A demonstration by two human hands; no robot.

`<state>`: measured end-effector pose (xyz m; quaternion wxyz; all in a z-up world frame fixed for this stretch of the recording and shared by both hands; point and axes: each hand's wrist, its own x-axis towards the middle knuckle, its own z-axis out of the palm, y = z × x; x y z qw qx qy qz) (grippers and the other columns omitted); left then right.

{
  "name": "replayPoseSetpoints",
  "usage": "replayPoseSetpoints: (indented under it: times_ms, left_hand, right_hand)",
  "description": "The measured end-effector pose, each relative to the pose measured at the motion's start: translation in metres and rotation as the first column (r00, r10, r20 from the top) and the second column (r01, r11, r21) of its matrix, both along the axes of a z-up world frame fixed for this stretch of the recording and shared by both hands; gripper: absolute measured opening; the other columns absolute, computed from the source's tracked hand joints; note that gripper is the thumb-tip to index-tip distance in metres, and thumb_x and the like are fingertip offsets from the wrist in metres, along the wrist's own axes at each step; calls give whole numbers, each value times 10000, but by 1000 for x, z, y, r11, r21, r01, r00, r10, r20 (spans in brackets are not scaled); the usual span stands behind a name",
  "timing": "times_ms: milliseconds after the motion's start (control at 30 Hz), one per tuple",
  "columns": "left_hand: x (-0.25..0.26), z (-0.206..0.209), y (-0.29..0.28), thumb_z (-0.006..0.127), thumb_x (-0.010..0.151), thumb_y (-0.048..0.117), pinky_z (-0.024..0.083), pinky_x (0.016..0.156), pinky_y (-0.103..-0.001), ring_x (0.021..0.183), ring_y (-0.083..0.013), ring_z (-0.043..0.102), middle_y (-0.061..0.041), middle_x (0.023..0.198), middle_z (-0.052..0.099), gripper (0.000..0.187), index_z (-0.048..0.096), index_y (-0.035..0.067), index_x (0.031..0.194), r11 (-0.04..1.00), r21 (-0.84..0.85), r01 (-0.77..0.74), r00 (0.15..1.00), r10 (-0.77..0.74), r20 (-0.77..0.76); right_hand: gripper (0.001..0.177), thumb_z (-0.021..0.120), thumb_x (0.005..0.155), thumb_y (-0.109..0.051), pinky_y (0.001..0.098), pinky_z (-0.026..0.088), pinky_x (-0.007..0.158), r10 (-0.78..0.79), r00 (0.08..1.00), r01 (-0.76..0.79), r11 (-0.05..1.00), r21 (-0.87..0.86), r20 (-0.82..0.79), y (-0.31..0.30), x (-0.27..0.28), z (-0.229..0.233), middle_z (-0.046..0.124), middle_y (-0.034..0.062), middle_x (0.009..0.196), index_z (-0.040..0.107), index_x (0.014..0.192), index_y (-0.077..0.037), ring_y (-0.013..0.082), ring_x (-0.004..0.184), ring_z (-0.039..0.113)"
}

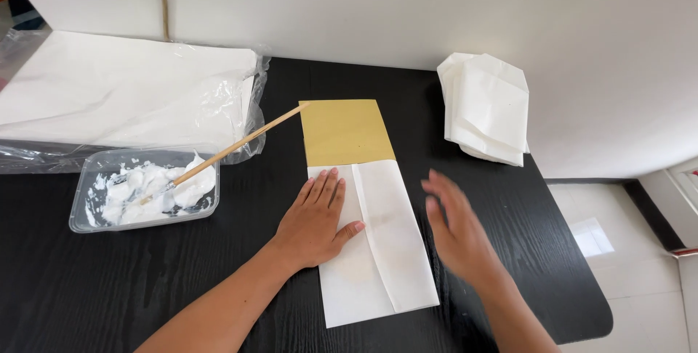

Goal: Manually assembling a paper bag by folding paper around a cardboard template and applying glue with a brush.

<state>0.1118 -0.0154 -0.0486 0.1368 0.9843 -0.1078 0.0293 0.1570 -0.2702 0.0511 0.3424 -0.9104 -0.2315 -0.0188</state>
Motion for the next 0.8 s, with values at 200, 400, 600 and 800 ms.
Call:
replayPoseSetpoints:
  times_ms: [200,400,600,800]
  left_hand:
    - [1,-7,1,216,1078,631,89,1237,-502,1556,-377,95,-257,1671,144,835,212,-39,1576,1000,9,0,997,-1,82]
    - [3,-4,2,211,1086,582,105,1237,-482,1561,-351,101,-228,1678,155,773,227,-12,1580,1000,3,-6,999,6,45]
    - [5,-6,3,195,1089,560,97,1239,-471,1560,-341,111,-216,1679,161,747,231,3,1585,1000,-8,-6,999,7,46]
    - [3,-7,1,199,1089,556,80,1240,-471,1563,-341,88,-216,1684,137,746,210,2,1589,1000,8,5,999,-5,31]
  right_hand:
    - [817,521,959,-546,514,195,1236,18,926,-163,920,-357,-377,-40,-79,-29,70,-68,1761,192,1620,-196,135,1619,34]
    - [871,909,789,-372,513,436,1120,276,949,-251,954,-161,152,-53,-92,-67,364,57,1672,467,1515,-184,294,1534,384]
    - [458,745,761,-63,332,665,812,141,951,-131,990,-57,274,-49,-88,-73,612,25,1461,666,1203,-152,228,1269,679]
    - [193,752,768,-39,269,661,630,-31,925,44,999,-26,379,-39,-91,-78,732,-5,1284,701,935,-122,161,1056,766]
